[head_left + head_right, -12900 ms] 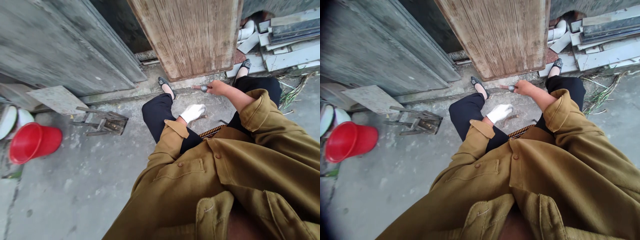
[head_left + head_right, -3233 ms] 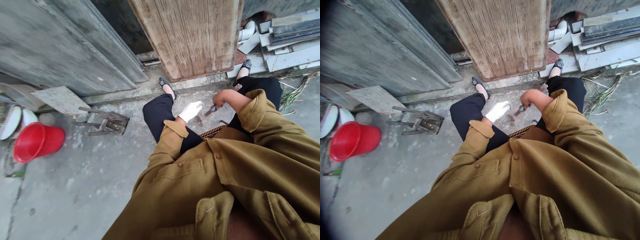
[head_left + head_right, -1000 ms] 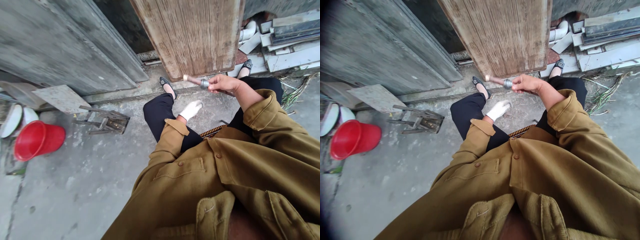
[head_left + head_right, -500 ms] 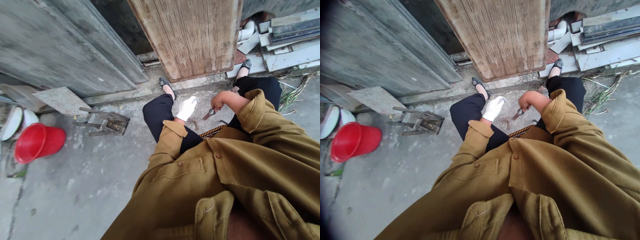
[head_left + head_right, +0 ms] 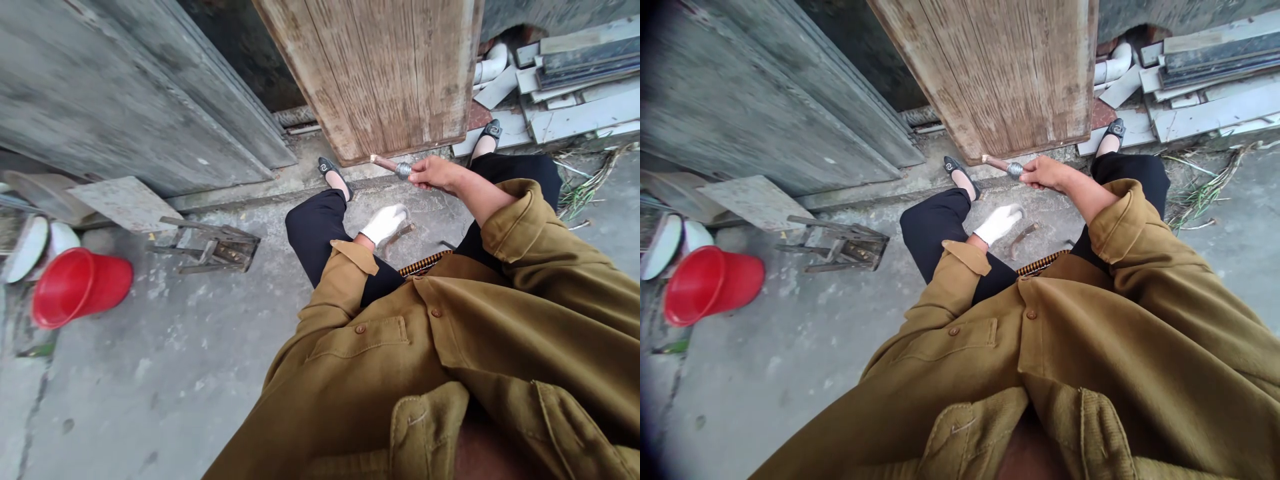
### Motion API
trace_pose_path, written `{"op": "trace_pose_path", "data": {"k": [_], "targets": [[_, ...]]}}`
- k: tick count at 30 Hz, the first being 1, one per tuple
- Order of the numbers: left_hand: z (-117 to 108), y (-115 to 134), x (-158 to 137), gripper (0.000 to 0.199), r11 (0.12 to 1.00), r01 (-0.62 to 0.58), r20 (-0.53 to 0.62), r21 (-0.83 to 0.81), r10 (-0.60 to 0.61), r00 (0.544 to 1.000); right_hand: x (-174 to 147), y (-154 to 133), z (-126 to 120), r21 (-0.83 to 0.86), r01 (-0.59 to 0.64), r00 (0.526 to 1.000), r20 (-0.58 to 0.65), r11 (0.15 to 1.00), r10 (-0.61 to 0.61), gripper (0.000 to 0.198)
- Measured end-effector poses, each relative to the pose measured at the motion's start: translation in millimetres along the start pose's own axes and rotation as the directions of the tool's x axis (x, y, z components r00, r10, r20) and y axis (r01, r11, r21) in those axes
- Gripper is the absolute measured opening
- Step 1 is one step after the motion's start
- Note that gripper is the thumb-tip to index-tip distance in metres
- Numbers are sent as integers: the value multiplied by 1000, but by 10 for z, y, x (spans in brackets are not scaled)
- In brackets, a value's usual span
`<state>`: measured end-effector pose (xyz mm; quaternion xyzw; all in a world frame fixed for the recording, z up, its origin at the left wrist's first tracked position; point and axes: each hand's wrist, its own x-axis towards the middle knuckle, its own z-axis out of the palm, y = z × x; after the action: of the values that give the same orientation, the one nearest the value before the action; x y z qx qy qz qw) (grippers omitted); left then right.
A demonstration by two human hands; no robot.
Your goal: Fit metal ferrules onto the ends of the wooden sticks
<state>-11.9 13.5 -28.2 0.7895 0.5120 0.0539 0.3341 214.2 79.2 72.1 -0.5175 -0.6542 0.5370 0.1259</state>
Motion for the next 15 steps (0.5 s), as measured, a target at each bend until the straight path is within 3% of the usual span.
{"op": "trace_pose_path", "data": {"k": [2,4,6,7,8,10,12,13,15], "targets": [[26,25,-18,33,999,-34,70,38,31,997,44,-12,102,-217,-80,997,-32,973,74,18],[30,34,-39,36,992,-51,113,115,38,993,80,-5,187,-518,-99,993,2,849,118,23],[24,34,-58,36,980,-54,127,191,30,991,97,34,256,-729,-44,972,125,683,197,24],[21,32,-65,36,975,-58,131,217,30,991,99,62,287,-769,-2,938,219,639,267,22],[17,31,-70,35,971,-59,132,232,29,991,98,91,315,-770,40,879,330,637,343,18],[5,27,-73,34,974,-58,107,220,35,994,90,140,351,-698,87,719,538,711,440,11],[-20,19,-63,32,985,-56,55,165,47,997,80,155,337,-578,89,598,683,811,421,9],[-37,16,-54,30,990,-51,30,128,47,998,73,149,305,-507,90,562,737,857,377,15],[-75,11,-33,28,999,-40,7,36,40,999,48,119,193,-310,88,561,801,947,210,32]]}}
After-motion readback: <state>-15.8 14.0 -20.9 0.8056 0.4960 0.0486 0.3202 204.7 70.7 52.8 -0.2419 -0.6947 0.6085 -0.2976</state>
